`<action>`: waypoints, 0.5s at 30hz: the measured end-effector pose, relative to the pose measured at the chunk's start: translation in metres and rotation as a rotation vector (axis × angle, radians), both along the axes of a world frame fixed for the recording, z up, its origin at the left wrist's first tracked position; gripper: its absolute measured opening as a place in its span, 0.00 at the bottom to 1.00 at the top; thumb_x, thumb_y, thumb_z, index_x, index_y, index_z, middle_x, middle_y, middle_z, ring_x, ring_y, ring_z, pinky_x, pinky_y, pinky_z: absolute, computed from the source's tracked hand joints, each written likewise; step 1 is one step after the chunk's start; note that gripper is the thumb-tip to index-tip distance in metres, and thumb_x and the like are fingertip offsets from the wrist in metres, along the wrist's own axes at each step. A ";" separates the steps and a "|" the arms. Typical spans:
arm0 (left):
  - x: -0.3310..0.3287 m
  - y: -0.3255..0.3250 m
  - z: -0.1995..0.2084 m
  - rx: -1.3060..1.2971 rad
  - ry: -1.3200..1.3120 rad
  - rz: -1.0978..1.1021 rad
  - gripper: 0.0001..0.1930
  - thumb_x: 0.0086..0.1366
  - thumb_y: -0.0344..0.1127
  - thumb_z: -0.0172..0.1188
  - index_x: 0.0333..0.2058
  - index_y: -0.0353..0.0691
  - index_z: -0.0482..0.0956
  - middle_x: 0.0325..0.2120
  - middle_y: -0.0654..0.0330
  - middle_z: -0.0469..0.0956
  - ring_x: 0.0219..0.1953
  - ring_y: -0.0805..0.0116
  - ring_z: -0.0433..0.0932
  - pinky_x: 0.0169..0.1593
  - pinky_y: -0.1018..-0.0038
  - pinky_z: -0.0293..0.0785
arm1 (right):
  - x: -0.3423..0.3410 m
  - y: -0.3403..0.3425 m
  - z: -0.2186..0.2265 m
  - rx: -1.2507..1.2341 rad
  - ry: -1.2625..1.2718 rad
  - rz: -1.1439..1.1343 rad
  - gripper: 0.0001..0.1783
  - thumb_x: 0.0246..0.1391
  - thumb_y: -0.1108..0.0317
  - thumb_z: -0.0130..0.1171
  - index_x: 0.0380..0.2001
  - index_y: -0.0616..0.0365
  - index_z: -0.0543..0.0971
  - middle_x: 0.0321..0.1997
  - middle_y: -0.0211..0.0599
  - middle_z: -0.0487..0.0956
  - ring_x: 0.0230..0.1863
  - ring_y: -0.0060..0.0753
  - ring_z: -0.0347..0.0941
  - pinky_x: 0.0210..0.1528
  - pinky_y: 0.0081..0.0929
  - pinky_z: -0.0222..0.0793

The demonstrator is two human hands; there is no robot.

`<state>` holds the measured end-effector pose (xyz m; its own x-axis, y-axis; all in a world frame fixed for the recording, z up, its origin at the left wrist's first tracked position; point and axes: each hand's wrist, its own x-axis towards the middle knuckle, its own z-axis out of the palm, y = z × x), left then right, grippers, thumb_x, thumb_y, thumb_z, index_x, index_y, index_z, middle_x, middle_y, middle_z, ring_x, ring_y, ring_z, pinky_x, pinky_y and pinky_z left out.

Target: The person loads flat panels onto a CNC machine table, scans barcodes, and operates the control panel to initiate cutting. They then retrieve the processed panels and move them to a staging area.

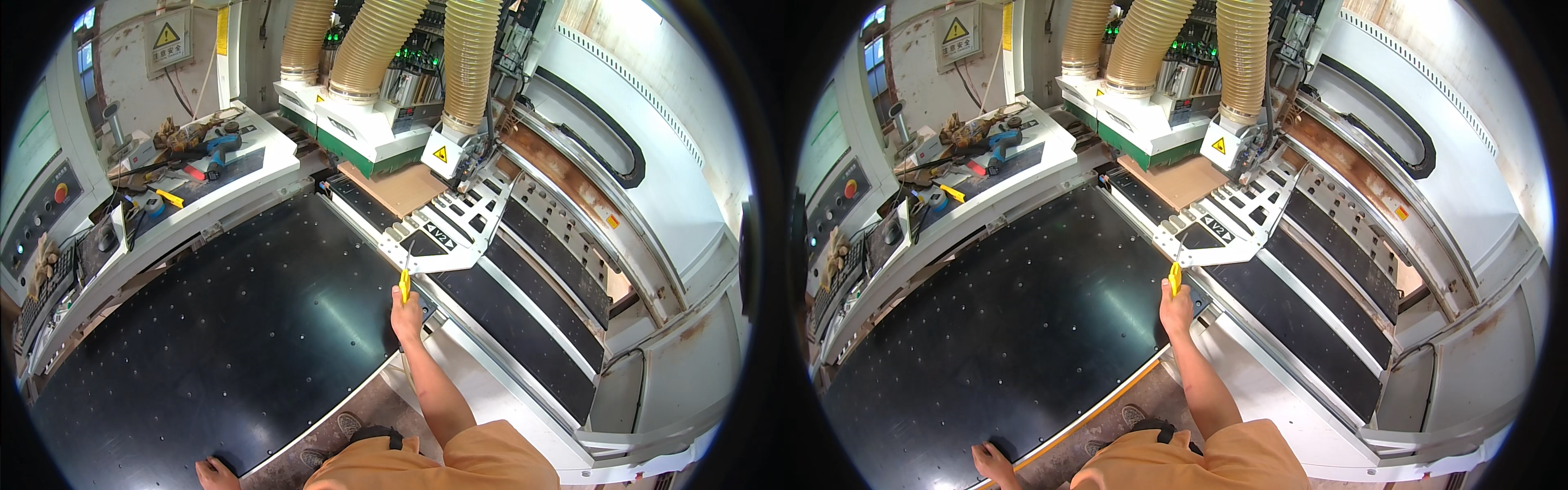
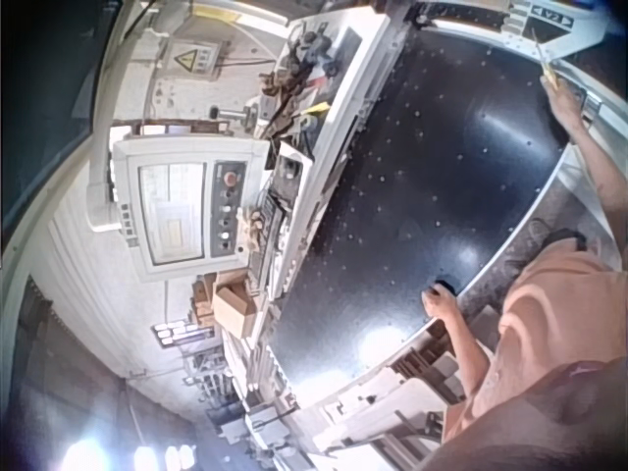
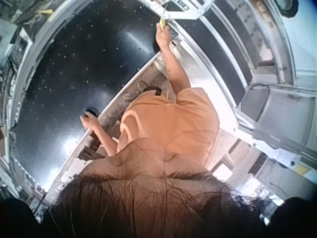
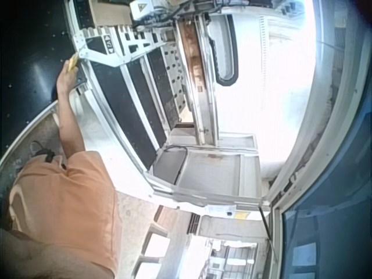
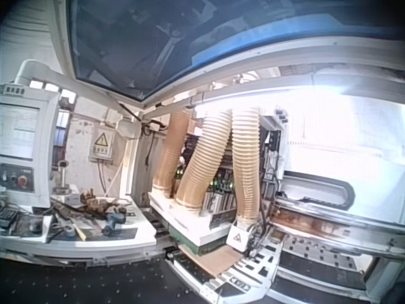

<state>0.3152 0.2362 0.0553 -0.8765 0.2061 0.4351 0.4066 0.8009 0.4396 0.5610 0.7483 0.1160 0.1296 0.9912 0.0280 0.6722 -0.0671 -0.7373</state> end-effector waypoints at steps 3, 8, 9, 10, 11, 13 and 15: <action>0.003 0.000 0.007 -0.067 -0.053 0.028 0.17 0.64 0.44 0.61 0.28 0.34 0.78 0.25 0.43 0.79 0.28 0.40 0.78 0.33 0.50 0.73 | 0.001 0.001 -0.002 0.004 0.005 0.001 0.35 0.66 0.37 0.46 0.43 0.66 0.72 0.37 0.62 0.81 0.44 0.65 0.78 0.49 0.53 0.70; 0.003 0.000 0.006 -0.064 -0.044 0.015 0.16 0.64 0.44 0.61 0.28 0.34 0.78 0.25 0.43 0.78 0.27 0.40 0.77 0.33 0.50 0.73 | 0.001 0.002 -0.003 0.010 0.001 0.001 0.35 0.66 0.37 0.46 0.43 0.66 0.72 0.37 0.62 0.81 0.44 0.64 0.78 0.49 0.53 0.70; 0.002 0.000 0.003 -0.026 -0.026 0.008 0.14 0.64 0.39 0.60 0.27 0.34 0.73 0.23 0.45 0.75 0.26 0.41 0.75 0.31 0.51 0.70 | 0.001 0.002 -0.003 0.009 -0.010 0.000 0.35 0.66 0.38 0.46 0.43 0.66 0.72 0.37 0.63 0.81 0.44 0.64 0.78 0.49 0.53 0.70; 0.001 0.000 0.000 0.012 -0.007 0.002 0.12 0.65 0.34 0.59 0.26 0.34 0.69 0.22 0.46 0.72 0.25 0.43 0.72 0.30 0.52 0.66 | 0.001 0.001 -0.002 0.006 0.003 0.003 0.35 0.66 0.37 0.46 0.43 0.66 0.72 0.38 0.63 0.81 0.44 0.65 0.78 0.49 0.53 0.70; 0.000 0.000 -0.003 0.049 0.012 -0.004 0.12 0.65 0.28 0.58 0.25 0.34 0.65 0.20 0.48 0.68 0.23 0.44 0.69 0.29 0.53 0.63 | 0.001 0.001 -0.001 0.002 0.008 0.005 0.35 0.66 0.37 0.46 0.43 0.67 0.72 0.38 0.63 0.81 0.44 0.65 0.78 0.49 0.53 0.69; -0.001 -0.002 -0.008 0.041 0.017 0.002 0.13 0.65 0.29 0.58 0.25 0.34 0.65 0.20 0.48 0.68 0.23 0.44 0.69 0.29 0.53 0.63 | 0.001 0.000 0.000 -0.007 0.015 0.006 0.35 0.66 0.37 0.46 0.43 0.67 0.72 0.38 0.63 0.81 0.45 0.66 0.78 0.50 0.54 0.69; -0.003 -0.004 -0.012 0.040 0.019 0.000 0.13 0.65 0.29 0.58 0.25 0.34 0.65 0.20 0.48 0.68 0.23 0.45 0.69 0.29 0.53 0.63 | 0.001 -0.001 0.003 -0.017 0.011 0.000 0.35 0.66 0.37 0.46 0.44 0.67 0.72 0.39 0.64 0.81 0.46 0.67 0.78 0.50 0.54 0.69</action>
<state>0.3125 0.2324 0.0432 -0.8679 0.1885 0.4595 0.4153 0.7829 0.4632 0.5618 0.7474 0.1186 0.1296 0.9915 0.0094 0.6643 -0.0798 -0.7432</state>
